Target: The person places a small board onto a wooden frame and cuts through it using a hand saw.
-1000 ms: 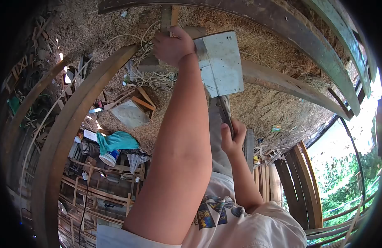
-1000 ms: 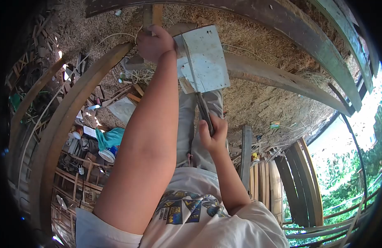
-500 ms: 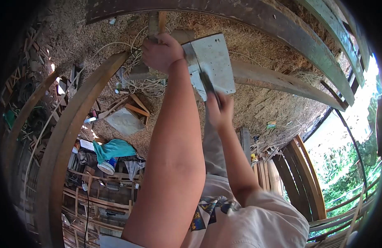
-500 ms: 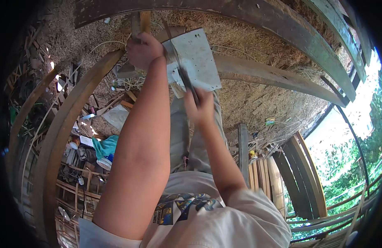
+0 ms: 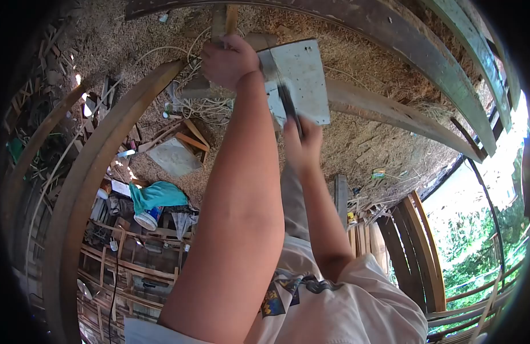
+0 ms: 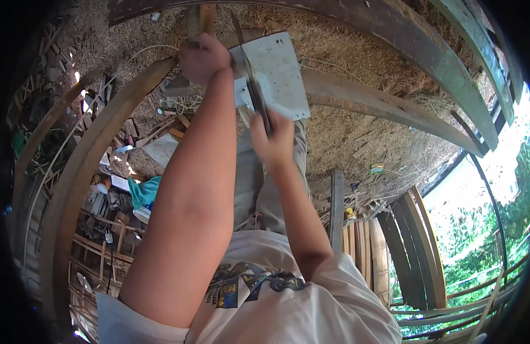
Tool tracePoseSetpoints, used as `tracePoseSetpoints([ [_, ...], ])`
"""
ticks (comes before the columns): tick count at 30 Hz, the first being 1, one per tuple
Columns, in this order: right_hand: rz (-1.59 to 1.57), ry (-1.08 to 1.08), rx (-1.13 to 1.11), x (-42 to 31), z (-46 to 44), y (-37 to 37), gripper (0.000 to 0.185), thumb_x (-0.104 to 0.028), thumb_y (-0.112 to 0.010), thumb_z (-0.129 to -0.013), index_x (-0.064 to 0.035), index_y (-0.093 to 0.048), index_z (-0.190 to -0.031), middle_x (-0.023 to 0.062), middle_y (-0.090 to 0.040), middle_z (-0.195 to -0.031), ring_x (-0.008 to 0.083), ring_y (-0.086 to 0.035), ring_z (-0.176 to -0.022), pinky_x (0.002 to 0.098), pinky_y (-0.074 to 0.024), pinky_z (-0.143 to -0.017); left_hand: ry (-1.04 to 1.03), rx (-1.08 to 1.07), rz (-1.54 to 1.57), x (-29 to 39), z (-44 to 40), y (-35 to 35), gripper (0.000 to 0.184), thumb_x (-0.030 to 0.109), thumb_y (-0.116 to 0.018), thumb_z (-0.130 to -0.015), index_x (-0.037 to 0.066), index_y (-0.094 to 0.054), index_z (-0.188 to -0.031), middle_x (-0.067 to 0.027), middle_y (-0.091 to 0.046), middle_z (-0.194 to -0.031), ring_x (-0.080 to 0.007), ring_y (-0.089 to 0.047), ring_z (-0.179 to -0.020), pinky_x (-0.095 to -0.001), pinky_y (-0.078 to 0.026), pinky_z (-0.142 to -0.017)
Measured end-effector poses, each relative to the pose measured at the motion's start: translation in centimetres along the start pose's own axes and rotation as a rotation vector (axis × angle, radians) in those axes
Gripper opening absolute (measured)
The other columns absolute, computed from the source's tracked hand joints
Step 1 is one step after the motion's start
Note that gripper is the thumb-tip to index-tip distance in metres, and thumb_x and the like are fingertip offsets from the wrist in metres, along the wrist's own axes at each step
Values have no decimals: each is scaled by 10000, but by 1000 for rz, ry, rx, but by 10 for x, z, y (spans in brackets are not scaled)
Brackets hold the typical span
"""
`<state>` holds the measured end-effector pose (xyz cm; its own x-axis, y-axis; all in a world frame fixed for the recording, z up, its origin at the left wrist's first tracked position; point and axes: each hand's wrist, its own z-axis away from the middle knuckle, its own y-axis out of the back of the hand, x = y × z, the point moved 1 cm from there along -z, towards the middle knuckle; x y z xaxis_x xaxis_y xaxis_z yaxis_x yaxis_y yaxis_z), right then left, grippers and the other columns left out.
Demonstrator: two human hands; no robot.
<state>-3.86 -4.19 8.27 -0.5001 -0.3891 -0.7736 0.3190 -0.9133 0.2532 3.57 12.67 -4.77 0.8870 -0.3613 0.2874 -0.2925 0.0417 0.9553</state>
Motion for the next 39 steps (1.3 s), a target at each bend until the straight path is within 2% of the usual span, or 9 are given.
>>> tracePoseSetpoints([
  [3,12,70,-43,-7,81,45,272,-158,-614,-950,7,-588,-736,37,-499,-575,105,-483,-547,325,-364,-513,-13,34,39,2,-3,-5,472,423,-465,-978,-19,-628,-946,-252,-677,-909,-485,-676,-856,-622,-518,-751],
  [9,14,-5,11,-7,-36,-10,291,-190,-670,-944,26,-586,-768,53,-480,-571,92,-461,-561,351,-372,-510,44,-53,45,4,-3,0,461,399,-481,-975,-42,-607,-1022,-238,-644,-959,-472,-650,-878,-604,-486,-800],
  [15,-61,29,-46,3,77,46,291,-169,-639,-951,-3,-572,-721,50,-506,-581,91,-447,-552,333,-356,-517,9,-66,54,0,-4,-1,459,401,-485,-975,-41,-602,-1017,-239,-640,-954,-460,-652,-877,-600,-488,-789],
  [22,-5,-51,28,0,-16,-10,329,-225,-646,-957,16,-575,-745,50,-509,-585,114,-474,-569,351,-367,-523,5,-29,30,2,-3,3,482,414,-463,-983,-45,-612,-997,-257,-654,-969,-477,-663,-876,-615,-502,-780],
  [26,-36,121,-7,27,66,27,315,-212,-661,-942,-11,-560,-721,45,-478,-580,108,-441,-569,342,-339,-514,-4,-20,46,5,-3,4,501,420,-470,-973,-53,-635,-973,-283,-685,-976,-499,-682,-870,-635,-517,-771],
  [29,-36,-2,-54,17,71,36,314,-197,-660,-937,-24,-548,-701,39,-463,-574,101,-409,-563,339,-326,-515,-6,30,53,2,-3,-1,501,423,-476,-967,-53,-632,-974,-288,-684,-971,-504,-682,-872,-634,-521,-778],
  [30,13,118,-16,27,51,25,335,-195,-664,-944,-18,-535,-690,33,-442,-563,100,-393,-557,344,-315,-511,0,27,64,3,0,0,501,423,-476,-967,-53,-632,-974,-288,-684,-971,-504,-682,-872,-634,-521,-778],
  [32,-24,41,55,22,2,-1,358,-198,-664,-951,-7,-520,-685,30,-429,-555,98,-382,-559,352,-310,-508,0,-56,28,3,-2,0,473,405,-466,-988,-46,-606,-1020,-252,-645,-1015,-459,-647,-896,-602,-496,-797],
  [39,-4,95,23,16,-32,-11,372,-213,-648,-958,14,-525,-690,28,-427,-553,96,-390,-564,354,-331,-511,42,-31,23,3,-3,0,584,472,-447,-974,-56,-652,-1116,-282,-695,-1068,-489,-692,-958,-626,-534,-828],
])
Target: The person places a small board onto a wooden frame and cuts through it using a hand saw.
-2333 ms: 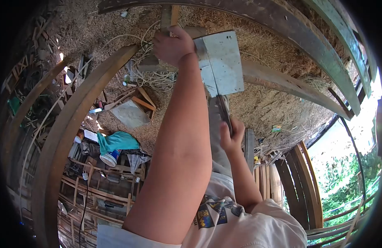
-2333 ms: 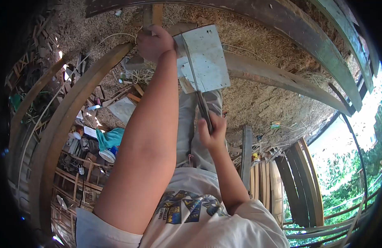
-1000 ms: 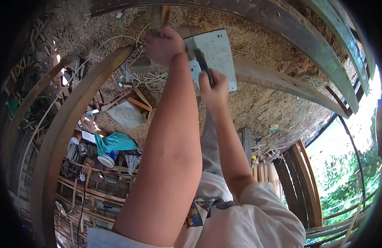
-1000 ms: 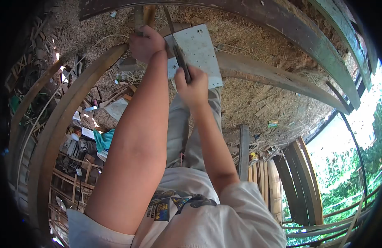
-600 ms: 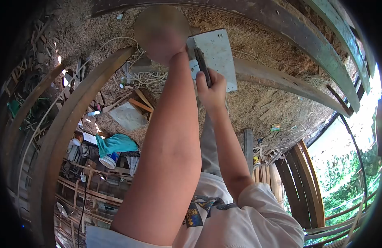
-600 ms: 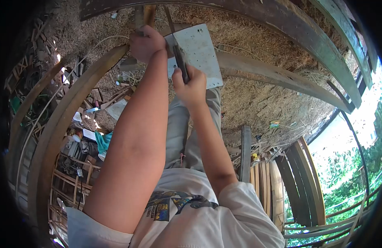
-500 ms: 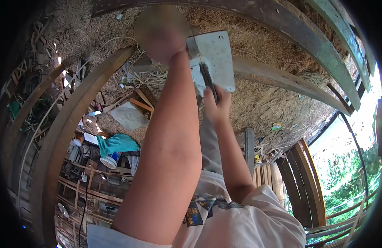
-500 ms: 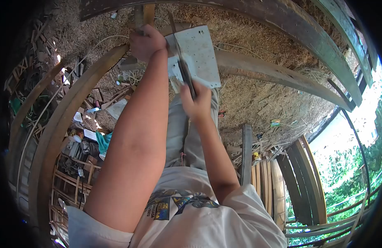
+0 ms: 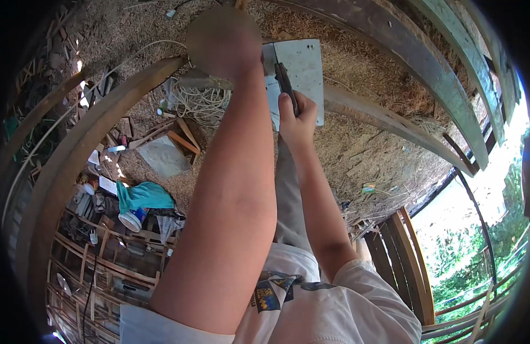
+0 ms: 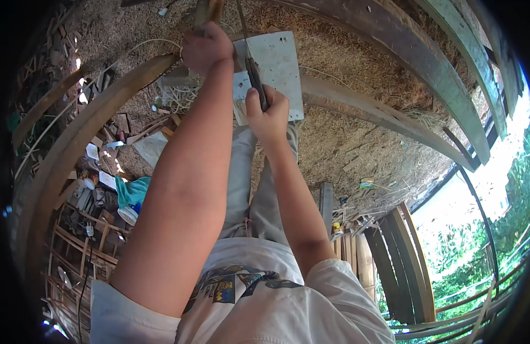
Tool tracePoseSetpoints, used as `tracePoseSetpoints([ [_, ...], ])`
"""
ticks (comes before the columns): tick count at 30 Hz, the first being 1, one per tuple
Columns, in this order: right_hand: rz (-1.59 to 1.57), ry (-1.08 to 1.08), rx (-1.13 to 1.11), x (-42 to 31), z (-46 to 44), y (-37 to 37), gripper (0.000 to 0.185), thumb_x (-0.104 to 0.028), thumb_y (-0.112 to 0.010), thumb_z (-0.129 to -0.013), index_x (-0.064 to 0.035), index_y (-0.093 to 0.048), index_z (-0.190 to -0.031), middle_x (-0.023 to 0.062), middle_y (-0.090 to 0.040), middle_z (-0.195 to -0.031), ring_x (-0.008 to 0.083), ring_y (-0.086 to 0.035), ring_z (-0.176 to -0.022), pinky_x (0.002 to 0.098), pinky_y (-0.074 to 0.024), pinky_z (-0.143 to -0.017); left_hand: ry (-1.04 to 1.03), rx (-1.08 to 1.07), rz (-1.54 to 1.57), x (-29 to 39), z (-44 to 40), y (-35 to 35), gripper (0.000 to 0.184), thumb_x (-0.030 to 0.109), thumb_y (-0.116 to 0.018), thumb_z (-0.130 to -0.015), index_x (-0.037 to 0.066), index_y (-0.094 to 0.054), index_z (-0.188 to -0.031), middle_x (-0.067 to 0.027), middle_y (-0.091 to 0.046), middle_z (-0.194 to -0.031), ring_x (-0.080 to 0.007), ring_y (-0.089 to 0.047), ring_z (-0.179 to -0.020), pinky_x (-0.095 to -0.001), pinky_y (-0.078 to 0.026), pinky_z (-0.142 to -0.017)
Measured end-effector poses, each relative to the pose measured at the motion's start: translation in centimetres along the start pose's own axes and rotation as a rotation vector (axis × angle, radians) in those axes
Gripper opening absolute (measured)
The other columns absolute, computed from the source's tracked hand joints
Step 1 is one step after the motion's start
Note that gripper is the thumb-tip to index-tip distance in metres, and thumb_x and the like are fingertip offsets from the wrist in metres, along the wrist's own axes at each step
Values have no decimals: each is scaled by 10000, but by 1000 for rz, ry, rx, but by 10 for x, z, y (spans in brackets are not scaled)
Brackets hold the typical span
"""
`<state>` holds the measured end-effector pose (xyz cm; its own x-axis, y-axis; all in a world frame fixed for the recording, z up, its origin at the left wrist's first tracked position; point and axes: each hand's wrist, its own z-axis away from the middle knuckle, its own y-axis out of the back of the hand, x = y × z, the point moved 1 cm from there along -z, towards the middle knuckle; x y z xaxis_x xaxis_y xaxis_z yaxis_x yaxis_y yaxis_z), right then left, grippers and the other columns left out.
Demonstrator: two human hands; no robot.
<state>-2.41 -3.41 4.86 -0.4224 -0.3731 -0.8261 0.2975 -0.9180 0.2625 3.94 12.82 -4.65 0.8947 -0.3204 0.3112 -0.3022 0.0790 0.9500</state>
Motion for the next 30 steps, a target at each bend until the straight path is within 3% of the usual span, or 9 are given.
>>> tracePoseSetpoints([
  [3,30,23,17,0,-1,-2,371,-219,-650,-956,21,-545,-693,32,-438,-550,96,-403,-558,351,-339,-510,3,35,45,1,-2,0,596,489,-429,-980,-50,-647,-1113,-276,-701,-1069,-490,-698,-975,-630,-531,-824],
  [9,43,136,37,7,-6,3,363,-231,-644,-970,37,-605,-728,18,-451,-546,84,-414,-557,340,-332,-503,16,-156,167,-18,-10,3,533,458,-418,-1055,-26,-631,-1126,-238,-675,-1133,-474,-646,-1052,-589,-480,-923],
  [11,-35,72,68,1,-4,19,353,-229,-639,-985,42,-622,-759,-7,-471,-567,72,-417,-579,328,-329,-511,-210,-175,681,-45,-13,0,515,429,-406,-1104,-23,-620,-1226,-223,-656,-1210,-445,-621,-1151,-535,-453,-1014],
  [14,-28,53,71,13,-5,58,344,-226,-637,-996,40,-627,-778,-28,-478,-591,61,-412,-599,319,-320,-520,-265,-145,784,-88,-7,29,496,397,-409,-1132,-19,-598,-1325,-214,-618,-1289,-394,-591,-1223,-480,-434,-1072],
  [16,-32,-5,44,28,-1,83,337,-220,-633,-1001,33,-618,-780,-36,-476,-602,53,-403,-610,314,-306,-525,-128,-258,786,-111,0,57,495,369,-384,-1150,-18,-580,-1387,-197,-581,-1347,-332,-567,-1262,-445,-418,-1100],
  [20,-64,16,31,45,8,105,365,-224,-632,-1019,2,-568,-740,-55,-459,-601,45,-381,-596,312,-284,-513,-120,-262,702,-131,25,98,533,378,-342,-1156,-21,-572,-1424,-216,-576,-1410,-349,-542,-1338,-446,-387,-1159],
  [26,-99,26,-47,30,-2,75,342,-208,-641,-1025,-8,-572,-756,-56,-476,-623,42,-405,-617,297,-312,-529,-129,-273,678,-112,54,99,439,312,-491,-1120,-20,-593,-1388,-205,-597,-1390,-330,-566,-1315,-424,-403,-1144],
  [28,-144,21,-89,24,-14,61,332,-207,-639,-1017,6,-581,-769,-43,-490,-631,50,-414,-630,307,-328,-539,-297,-193,651,-89,57,92,380,251,-546,-1095,-12,-606,-1364,-188,-617,-1363,-327,-573,-1309,-423,-420,-1125],
  [30,-78,70,-91,18,-28,46,334,-218,-637,-1001,27,-582,-780,-22,-490,-624,63,-421,-624,324,-340,-541,-276,-212,741,-66,57,82,339,231,-556,-1087,-7,-621,-1321,-181,-632,-1332,-338,-596,-1268,-435,-448,-1087],
])
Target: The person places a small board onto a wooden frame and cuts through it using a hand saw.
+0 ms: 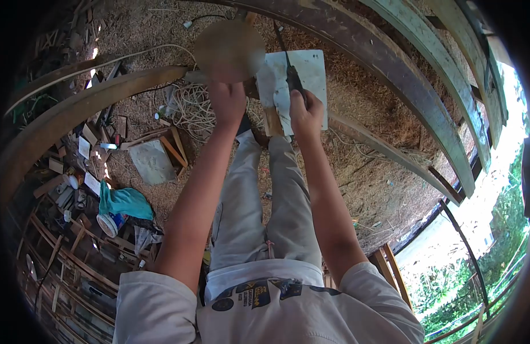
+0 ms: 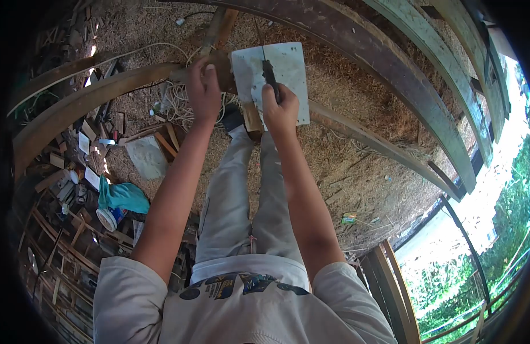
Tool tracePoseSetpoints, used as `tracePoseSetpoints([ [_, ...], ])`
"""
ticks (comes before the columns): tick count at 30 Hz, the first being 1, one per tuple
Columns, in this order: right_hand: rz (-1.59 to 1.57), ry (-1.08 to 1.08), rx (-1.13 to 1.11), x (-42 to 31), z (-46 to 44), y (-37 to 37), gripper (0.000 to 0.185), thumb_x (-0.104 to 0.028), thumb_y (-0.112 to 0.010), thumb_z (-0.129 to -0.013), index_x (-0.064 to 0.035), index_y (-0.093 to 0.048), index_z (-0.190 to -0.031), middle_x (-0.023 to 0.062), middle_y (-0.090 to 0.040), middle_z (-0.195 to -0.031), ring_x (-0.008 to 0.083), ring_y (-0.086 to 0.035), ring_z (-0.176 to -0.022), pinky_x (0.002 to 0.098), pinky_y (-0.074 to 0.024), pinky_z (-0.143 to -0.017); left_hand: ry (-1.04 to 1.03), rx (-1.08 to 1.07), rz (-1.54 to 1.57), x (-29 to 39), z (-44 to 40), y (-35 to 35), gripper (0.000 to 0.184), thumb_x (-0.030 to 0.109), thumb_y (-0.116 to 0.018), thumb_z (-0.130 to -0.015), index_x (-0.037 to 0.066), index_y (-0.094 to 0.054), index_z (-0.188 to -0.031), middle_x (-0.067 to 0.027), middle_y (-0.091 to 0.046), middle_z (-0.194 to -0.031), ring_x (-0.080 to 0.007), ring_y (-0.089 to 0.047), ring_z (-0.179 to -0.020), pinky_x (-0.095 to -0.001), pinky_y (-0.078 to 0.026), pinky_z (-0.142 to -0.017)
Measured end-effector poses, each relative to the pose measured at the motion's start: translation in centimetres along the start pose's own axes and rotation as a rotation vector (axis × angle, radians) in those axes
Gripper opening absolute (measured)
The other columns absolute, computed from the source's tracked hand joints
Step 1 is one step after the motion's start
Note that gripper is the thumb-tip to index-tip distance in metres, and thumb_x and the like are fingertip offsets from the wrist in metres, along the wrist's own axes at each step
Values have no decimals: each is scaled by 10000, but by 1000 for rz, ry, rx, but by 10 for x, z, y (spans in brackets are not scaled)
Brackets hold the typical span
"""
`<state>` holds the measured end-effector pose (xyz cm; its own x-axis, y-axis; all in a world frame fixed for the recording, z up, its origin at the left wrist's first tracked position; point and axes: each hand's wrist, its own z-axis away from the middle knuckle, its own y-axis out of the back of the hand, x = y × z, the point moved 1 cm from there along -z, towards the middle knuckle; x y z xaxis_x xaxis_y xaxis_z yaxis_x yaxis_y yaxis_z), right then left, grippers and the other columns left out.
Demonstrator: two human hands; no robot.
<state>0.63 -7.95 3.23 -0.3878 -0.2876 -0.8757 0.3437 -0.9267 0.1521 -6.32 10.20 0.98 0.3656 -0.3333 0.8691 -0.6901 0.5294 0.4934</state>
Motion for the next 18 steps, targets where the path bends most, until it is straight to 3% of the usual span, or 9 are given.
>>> tracePoseSetpoints([
  [2,45,22,4,-5,-14,-8,360,-250,-641,-985,41,-582,-779,8,-500,-613,82,-440,-617,346,-369,-548,-202,35,-111,6,-15,-21,304,220,-562,-1079,-3,-628,-1274,-186,-635,-1285,-360,-620,-1198,-453,-467,-1048],
  [4,86,-4,-6,-9,-21,-12,389,-283,-647,-979,44,-593,-775,27,-511,-604,95,-457,-611,361,-394,-553,-181,45,-114,10,-25,-39,275,208,-582,-1061,-1,-632,-1233,-201,-626,-1251,-379,-624,-1145,-467,-473,-1018],
  [7,72,2,-20,-9,-25,-12,395,-292,-647,-973,47,-611,-773,44,-522,-594,113,-466,-593,374,-407,-550,-129,60,-113,2,-42,-66,327,196,-588,-1043,-7,-582,-1300,-234,-584,-1284,-408,-601,-1159,-502,-467,-1013],
  [9,63,6,-37,-7,-23,-12,390,-289,-646,-970,46,-615,-772,46,-520,-587,116,-465,-585,374,-406,-547,-208,322,-320,-2,-47,-80,444,230,-548,-1050,-18,-494,-1414,-311,-500,-1415,-484,-521,-1290,-577,-411,-1084],
  [10,88,33,-57,-8,-21,-12,361,-258,-639,-987,22,-599,-763,-4,-493,-611,81,-434,-599,337,-358,-537,-206,322,-323,-2,-44,-83,444,230,-548,-1050,-18,-494,-1414,-311,-500,-1415,-484,-521,-1290,-577,-411,-1084],
  [12,111,59,-82,-11,-17,-12,341,-227,-631,-1004,-2,-582,-753,-53,-466,-634,45,-403,-613,300,-310,-527,41,257,-444,-7,-41,-88,610,249,-510,-1041,-19,-329,-1558,-373,-292,-1617,-570,-266,-1520,-663,-245,-1229],
  [16,54,58,-88,-17,-14,-13,342,-231,-634,-989,17,-585,-759,-46,-465,-625,52,-404,-626,308,-312,-535,55,234,-455,-13,-41,-89,637,304,-453,-1051,5,-308,-1595,-380,-238,-1651,-574,-184,-1559,-662,-187,-1261],
  [18,43,42,-92,-18,-16,-11,343,-236,-636,-986,19,-589,-762,-42,-470,-622,54,-408,-624,309,-318,-536,161,210,-553,-14,-43,-92,653,312,-416,-1046,31,-287,-1621,-383,-221,-1661,-569,-159,-1569,-656,-160,-1271],
])
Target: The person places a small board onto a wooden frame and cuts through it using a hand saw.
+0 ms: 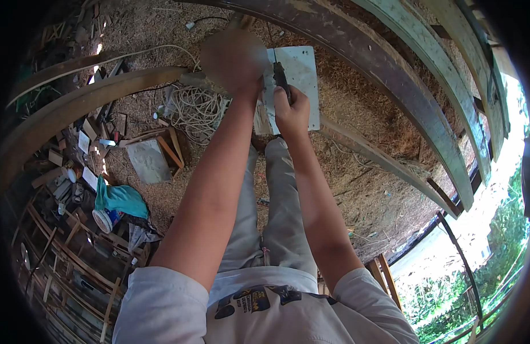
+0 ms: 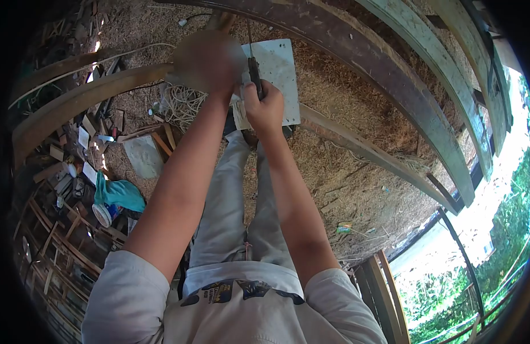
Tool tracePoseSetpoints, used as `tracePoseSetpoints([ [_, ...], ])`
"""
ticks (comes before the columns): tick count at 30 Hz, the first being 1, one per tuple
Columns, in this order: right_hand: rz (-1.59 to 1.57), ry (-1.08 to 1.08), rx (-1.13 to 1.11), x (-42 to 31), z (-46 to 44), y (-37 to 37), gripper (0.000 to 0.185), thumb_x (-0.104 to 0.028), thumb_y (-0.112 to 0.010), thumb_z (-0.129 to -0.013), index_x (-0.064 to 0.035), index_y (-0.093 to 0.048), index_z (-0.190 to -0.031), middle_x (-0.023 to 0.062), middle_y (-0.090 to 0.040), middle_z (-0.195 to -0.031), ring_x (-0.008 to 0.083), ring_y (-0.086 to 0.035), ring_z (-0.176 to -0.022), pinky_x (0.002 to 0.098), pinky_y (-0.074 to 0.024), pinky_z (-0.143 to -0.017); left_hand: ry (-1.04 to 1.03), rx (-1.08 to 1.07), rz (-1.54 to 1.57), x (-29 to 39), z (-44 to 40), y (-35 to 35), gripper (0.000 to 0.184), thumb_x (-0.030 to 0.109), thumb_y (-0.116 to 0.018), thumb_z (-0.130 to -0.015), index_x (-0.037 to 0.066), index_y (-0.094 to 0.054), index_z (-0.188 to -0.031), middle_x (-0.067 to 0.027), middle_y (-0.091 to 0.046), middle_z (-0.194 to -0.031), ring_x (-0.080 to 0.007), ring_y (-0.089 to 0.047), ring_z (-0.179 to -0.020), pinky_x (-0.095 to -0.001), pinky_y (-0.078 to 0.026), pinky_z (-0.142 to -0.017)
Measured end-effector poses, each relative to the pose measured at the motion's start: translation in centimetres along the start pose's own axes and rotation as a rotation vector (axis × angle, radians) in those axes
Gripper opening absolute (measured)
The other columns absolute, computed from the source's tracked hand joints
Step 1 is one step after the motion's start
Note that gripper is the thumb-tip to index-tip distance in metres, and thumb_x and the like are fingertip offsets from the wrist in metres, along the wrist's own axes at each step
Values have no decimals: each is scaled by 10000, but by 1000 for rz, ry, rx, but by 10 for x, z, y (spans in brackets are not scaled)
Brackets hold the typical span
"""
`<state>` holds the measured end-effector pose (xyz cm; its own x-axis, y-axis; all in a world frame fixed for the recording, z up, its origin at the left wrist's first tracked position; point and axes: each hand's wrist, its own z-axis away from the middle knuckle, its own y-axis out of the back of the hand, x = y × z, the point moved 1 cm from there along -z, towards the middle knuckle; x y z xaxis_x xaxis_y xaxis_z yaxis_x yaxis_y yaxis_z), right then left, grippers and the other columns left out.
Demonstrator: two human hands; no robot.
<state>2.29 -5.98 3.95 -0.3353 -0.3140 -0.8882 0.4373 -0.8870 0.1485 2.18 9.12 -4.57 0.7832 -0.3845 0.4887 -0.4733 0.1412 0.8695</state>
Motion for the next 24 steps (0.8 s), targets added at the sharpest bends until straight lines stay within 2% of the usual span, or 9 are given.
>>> tracePoseSetpoints([
  [3,23,18,-2,1,-2,1,340,-238,-641,-978,13,-588,-756,-32,-491,-618,62,-417,-602,312,-330,-529,63,-44,-51,2,-4,-3,657,311,-387,-1044,54,-278,-1639,-374,-204,-1676,-551,-142,-1581,-650,-138,-1279],
  [4,17,2,-4,3,-4,2,356,-259,-640,-958,23,-603,-743,17,-511,-588,96,-457,-572,345,-373,-531,66,-39,-50,3,-4,-4,657,311,-387,-1044,54,-278,-1639,-374,-204,-1676,-551,-142,-1581,-650,-138,-1279],
  [5,9,-15,-7,6,-6,2,375,-281,-639,-937,32,-617,-731,67,-530,-558,131,-497,-543,377,-416,-533,65,-17,-49,3,-4,-5,654,310,-400,-1033,50,-301,-1625,-370,-237,-1663,-550,-166,-1574,-657,-148,-1273],
  [8,86,52,-21,11,-3,2,372,-279,-638,-936,33,-618,-733,89,-529,-554,142,-514,-541,386,-427,-537,59,14,-28,4,-3,2,654,318,-431,-1006,41,-349,-1592,-361,-316,-1623,-546,-234,-1546,-666,-170,-1259],
  [9,88,51,-26,12,-3,3,372,-279,-638,-936,33,-618,-733,89,-529,-554,142,-514,-541,386,-427,-537,50,24,-1,4,-2,1,658,328,-448,-990,36,-373,-1574,-356,-361,-1595,-544,-277,-1525,-670,-184,-1251],
  [12,64,15,-66,10,-1,1,339,-236,-616,-999,10,-607,-766,4,-553,-585,98,-518,-541,321,-409,-520,4,118,-61,6,-3,-2,652,332,-483,-960,24,-421,-1531,-337,-463,-1491,-524,-386,-1440,-672,-224,-1228],
  [14,67,91,18,5,1,-1,331,-252,-664,-945,25,-642,-766,150,-574,-582,221,-551,-516,401,-445,-543,0,132,-109,7,-4,-4,646,327,-490,-957,23,-432,-1524,-330,-481,-1460,-508,-411,-1411,-667,-235,-1222],
  [17,186,184,46,4,2,0,307,-234,-678,-955,21,-658,-784,160,-589,-593,256,-562,-514,402,-446,-543,-17,158,-166,6,-4,-7,640,324,-507,-951,21,-450,-1512,-318,-511,-1404,-487,-451,-1362,-659,-260,-1208],
  [24,148,111,6,2,-1,2,305,-229,-674,-969,24,-676,-798,120,-541,-562,174,-502,-511,377,-408,-517,-31,195,-143,4,-2,-7,655,350,-539,-944,25,-471,-1508,-308,-544,-1376,-467,-497,-1332,-649,-301,-1191],
])
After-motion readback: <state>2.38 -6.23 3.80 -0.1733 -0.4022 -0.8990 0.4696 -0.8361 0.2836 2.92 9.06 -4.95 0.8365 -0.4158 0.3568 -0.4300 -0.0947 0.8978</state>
